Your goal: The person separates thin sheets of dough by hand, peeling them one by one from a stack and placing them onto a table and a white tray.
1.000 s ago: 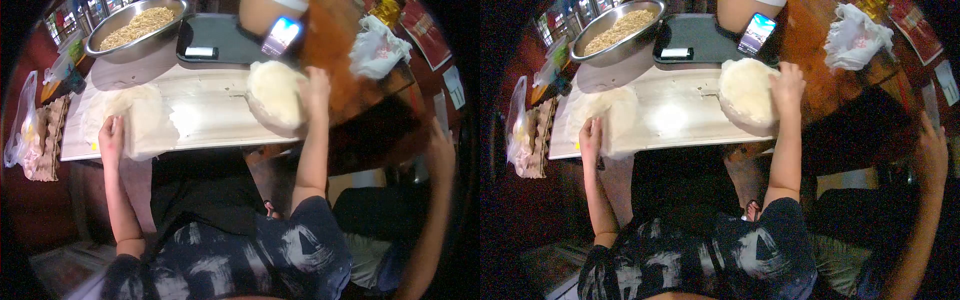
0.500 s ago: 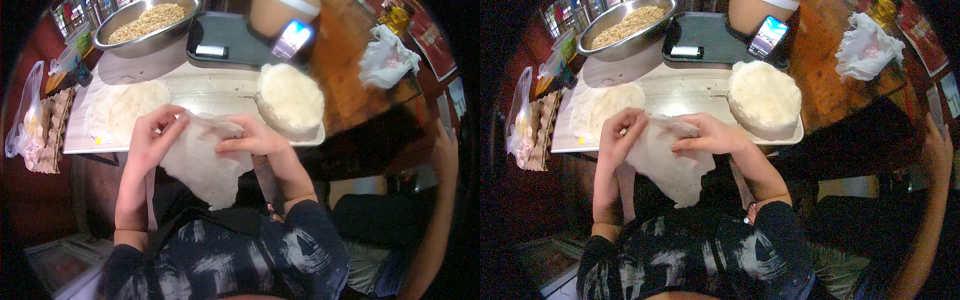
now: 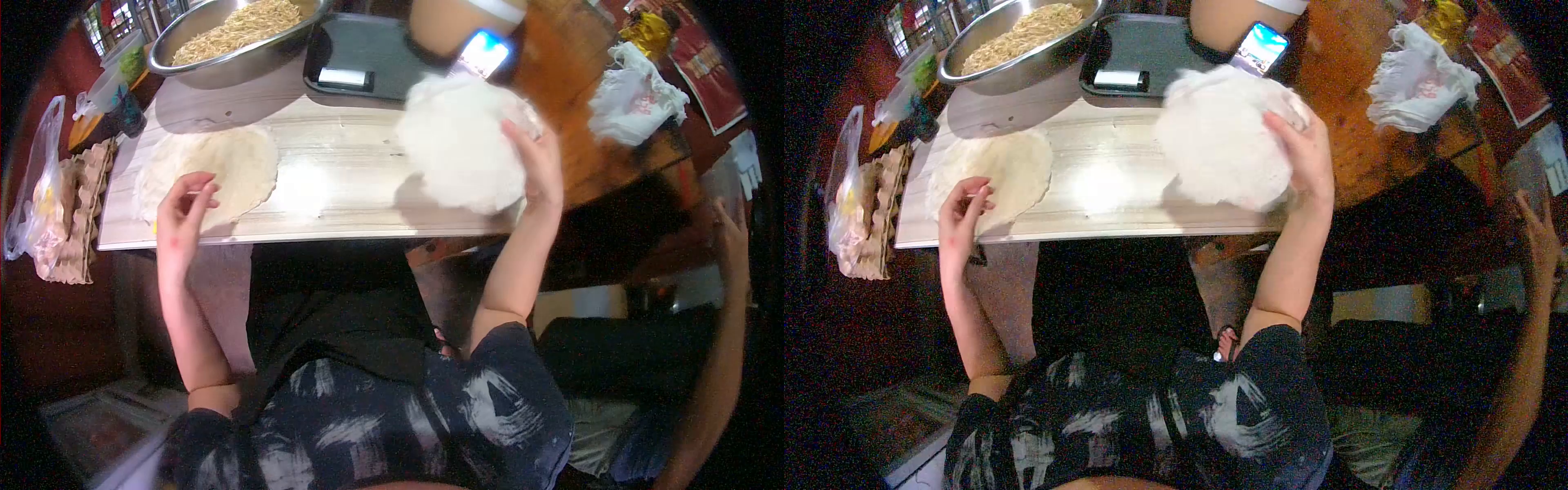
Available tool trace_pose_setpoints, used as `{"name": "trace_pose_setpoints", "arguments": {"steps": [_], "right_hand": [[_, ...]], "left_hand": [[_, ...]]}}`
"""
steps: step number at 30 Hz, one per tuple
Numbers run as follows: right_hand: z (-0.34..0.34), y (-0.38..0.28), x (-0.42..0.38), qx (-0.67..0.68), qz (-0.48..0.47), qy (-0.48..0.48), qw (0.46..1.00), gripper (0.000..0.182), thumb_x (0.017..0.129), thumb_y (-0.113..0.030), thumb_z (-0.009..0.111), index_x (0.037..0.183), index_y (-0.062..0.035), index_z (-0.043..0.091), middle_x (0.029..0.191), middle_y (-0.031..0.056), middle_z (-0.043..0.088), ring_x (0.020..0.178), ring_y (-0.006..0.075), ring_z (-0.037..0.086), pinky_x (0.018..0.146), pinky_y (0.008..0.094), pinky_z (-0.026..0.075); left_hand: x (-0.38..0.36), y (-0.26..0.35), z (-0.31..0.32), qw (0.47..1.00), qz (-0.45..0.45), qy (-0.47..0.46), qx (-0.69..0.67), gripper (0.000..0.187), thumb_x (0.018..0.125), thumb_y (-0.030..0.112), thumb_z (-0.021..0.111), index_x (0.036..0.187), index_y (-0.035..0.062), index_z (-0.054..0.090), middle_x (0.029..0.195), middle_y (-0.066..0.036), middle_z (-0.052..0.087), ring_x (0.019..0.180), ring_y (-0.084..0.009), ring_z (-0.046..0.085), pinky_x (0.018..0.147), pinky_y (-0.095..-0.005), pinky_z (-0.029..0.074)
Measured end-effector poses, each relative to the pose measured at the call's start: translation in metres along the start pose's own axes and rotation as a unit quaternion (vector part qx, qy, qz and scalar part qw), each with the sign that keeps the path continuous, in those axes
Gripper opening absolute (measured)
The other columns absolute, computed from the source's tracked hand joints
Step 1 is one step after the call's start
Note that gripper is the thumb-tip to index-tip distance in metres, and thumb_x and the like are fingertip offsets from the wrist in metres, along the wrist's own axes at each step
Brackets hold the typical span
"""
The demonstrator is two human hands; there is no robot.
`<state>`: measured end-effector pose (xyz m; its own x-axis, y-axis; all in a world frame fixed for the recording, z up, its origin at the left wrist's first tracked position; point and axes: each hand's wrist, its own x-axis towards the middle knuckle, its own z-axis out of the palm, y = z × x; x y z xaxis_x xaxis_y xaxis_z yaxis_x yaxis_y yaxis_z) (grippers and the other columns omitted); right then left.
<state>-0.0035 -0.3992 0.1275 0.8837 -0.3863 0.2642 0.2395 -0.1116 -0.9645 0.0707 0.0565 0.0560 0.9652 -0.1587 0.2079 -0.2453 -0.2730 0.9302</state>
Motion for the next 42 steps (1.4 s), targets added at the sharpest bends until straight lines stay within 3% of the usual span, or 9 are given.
{"name": "trace_pose_setpoints", "arguments": {"steps": [3,5,15,22,30,37,38,40,42], "right_hand": [[-0.049,0.043,0.018,-0.06,0.047,0.057,0.996,0.04,0.079,-0.009,0.073,0.117,0.0022,0.062,0.103,0.0116,0.07,0.089,0.017,0.066,0.079,0.0303,0.053],[-0.078,0.074,0.03,-0.322,0.071,0.043,0.943,0.045,0.076,-0.012,0.075,0.116,0.004,0.061,0.102,0.0146,0.07,0.09,0.0187,0.067,0.081,0.0325,0.052],[-0.081,0.072,0.029,-0.496,-0.006,0.1,0.862,0.048,0.073,-0.008,0.072,0.118,0.0052,0.061,0.107,0.0178,0.068,0.094,0.0241,0.066,0.084,0.0333,0.05],[-0.065,0.066,0.022,-0.592,-0.108,0.178,0.779,0.051,0.08,-0.022,0.072,0.125,-0.0012,0.057,0.125,0.022,0.057,0.115,0.0353,0.054,0.099,0.0415,0.042],[-0.07,0.062,0.016,-0.567,-0.094,0.172,0.8,0.042,0.081,-0.021,0.072,0.118,-0.0032,0.062,0.12,0.0186,0.059,0.115,0.0342,0.054,0.101,0.0416,0.041],[-0.054,0.048,-0.008,-0.508,-0.142,0.187,0.829,0.034,0.085,-0.022,0.068,0.112,-0.002,0.064,0.116,0.0173,0.06,0.112,0.033,0.056,0.099,0.0401,0.042],[-0.052,0.048,-0.012,-0.506,-0.142,0.183,0.831,0.034,0.085,-0.022,0.068,0.112,-0.002,0.064,0.116,0.0173,0.06,0.112,0.033,0.056,0.099,0.0401,0.042],[-0.041,0.049,-0.019,-0.462,-0.159,0.183,0.853,0.031,0.086,-0.021,0.067,0.11,-0.0012,0.065,0.114,0.0171,0.06,0.111,0.0319,0.056,0.098,0.0392,0.042],[-0.028,0.049,-0.025,-0.435,-0.16,0.173,0.869,0.026,0.087,-0.017,0.066,0.108,-0.0018,0.065,0.113,0.0152,0.061,0.108,0.0286,0.058,0.093,0.0385,0.045]], "left_hand": [[-0.006,-0.022,-0.025,0.998,-0.022,0.05,0.027,0.022,0.092,0.013,0.063,0.11,0.0007,0.064,0.094,-0.005,0.065,0.081,-0.0108,0.059,0.074,-0.0231,0.047],[-0.009,-0.039,-0.041,0.997,-0.026,0.065,0.034,0.022,0.093,0.015,0.062,0.11,0.0009,0.064,0.092,-0.004,0.064,0.081,-0.01,0.058,0.073,-0.0227,0.047],[-0.011,-0.127,-0.109,0.954,0.012,0.224,0.2,0.033,0.092,0.026,0.065,0.113,0.0001,0.064,0.1,-0.01,0.066,0.089,-0.0161,0.063,0.08,-0.0278,0.05],[-0.004,-0.104,-0.1,0.937,-0.074,0.257,0.224,0.053,0.088,0.032,0.067,0.125,-0.0037,0.055,0.105,-0.017,0.066,0.088,-0.0225,0.068,0.077,-0.0314,0.052],[-0.004,-0.078,-0.081,0.903,0.007,0.254,0.347,0.039,0.088,0.032,0.066,0.119,0.0088,0.063,0.12,-0.018,0.057,0.103,-0.0286,0.06,0.087,-0.0395,0.051],[0.013,-0.107,-0.09,0.862,-0.062,0.258,0.432,0.05,0.087,0.036,0.066,0.123,0.0004,0.06,0.115,-0.022,0.06,0.104,-0.0321,0.059,0.09,-0.0397,0.047],[0.019,-0.129,-0.1,0.857,0.015,0.276,0.435,0.055,0.086,0.036,0.067,0.123,-0.005,0.058,0.105,-0.023,0.064,0.089,-0.0279,0.065,0.079,-0.0375,0.051],[0.031,-0.125,-0.107,0.927,-0.107,0.228,0.277,0.061,0.087,0.036,0.067,0.123,-0.0117,0.054,0.087,-0.02,0.067,0.053,-0.0175,0.062,0.052,-0.0302,0.05],[0.037,-0.124,-0.114,0.889,-0.054,0.249,0.381,0.062,0.084,0.041,0.069,0.123,-0.006,0.058,0.103,-0.02,0.068,0.074,-0.0246,0.068,0.072,-0.034,0.054]]}}
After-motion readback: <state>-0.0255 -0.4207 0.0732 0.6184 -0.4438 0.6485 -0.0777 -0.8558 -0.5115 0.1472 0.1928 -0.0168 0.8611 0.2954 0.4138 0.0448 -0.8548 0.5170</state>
